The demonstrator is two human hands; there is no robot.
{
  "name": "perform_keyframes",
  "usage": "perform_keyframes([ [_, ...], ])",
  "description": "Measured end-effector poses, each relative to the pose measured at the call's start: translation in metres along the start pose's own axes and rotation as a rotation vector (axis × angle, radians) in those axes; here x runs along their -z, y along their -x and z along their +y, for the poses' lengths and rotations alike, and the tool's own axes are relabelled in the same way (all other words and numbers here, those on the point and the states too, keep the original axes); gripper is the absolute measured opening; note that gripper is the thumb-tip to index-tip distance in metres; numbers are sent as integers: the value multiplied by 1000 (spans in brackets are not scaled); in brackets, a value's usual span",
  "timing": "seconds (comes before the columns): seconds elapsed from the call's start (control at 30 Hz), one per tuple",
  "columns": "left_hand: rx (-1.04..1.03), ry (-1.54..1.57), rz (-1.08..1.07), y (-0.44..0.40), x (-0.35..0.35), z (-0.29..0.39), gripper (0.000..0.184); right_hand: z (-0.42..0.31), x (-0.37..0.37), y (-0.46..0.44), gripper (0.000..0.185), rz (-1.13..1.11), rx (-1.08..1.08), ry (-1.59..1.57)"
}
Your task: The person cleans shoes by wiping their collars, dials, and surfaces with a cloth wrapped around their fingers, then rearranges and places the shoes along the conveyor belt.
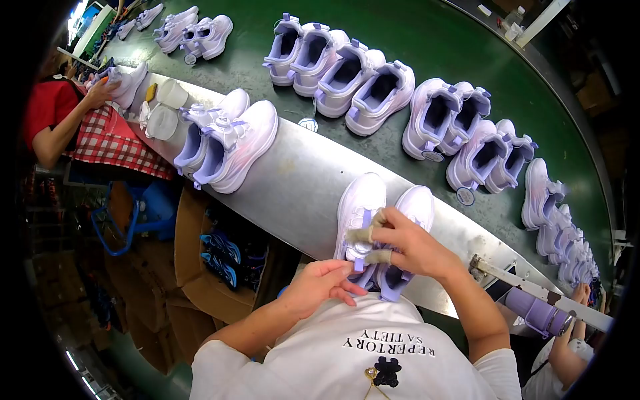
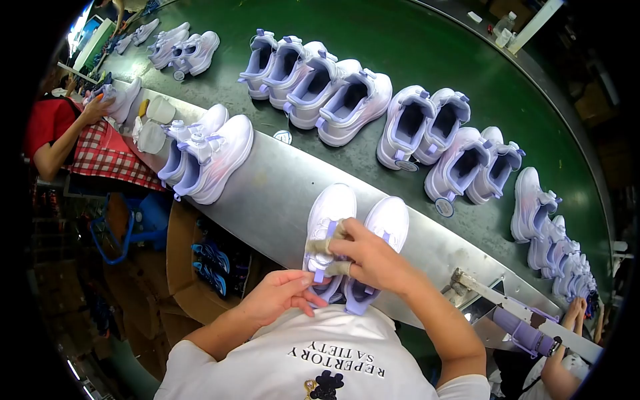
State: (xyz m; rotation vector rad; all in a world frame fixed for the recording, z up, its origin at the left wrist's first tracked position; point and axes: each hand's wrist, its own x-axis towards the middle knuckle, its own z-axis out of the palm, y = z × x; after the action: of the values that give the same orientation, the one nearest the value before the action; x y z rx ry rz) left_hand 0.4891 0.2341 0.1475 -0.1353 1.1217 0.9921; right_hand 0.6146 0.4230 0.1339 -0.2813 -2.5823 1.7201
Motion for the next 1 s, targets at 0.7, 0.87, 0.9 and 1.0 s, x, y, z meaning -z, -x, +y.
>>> perform_keyframes([
  [0.7,-868,-829,495,17,-31,-18,24,-4,34,31,27,164,-283,36],
  [0.87,-1097,-1239,404,-30,-36,3,34,18,13,5,28,221,-117,18],
  [0.9,-1088,-1246,355,-38,-34,5,32,24,10,3,29,200,-105,49],
  [1.0,-989,-1156,125,-56,-19,11,21,34,6,5,29,137,-120,106],
])
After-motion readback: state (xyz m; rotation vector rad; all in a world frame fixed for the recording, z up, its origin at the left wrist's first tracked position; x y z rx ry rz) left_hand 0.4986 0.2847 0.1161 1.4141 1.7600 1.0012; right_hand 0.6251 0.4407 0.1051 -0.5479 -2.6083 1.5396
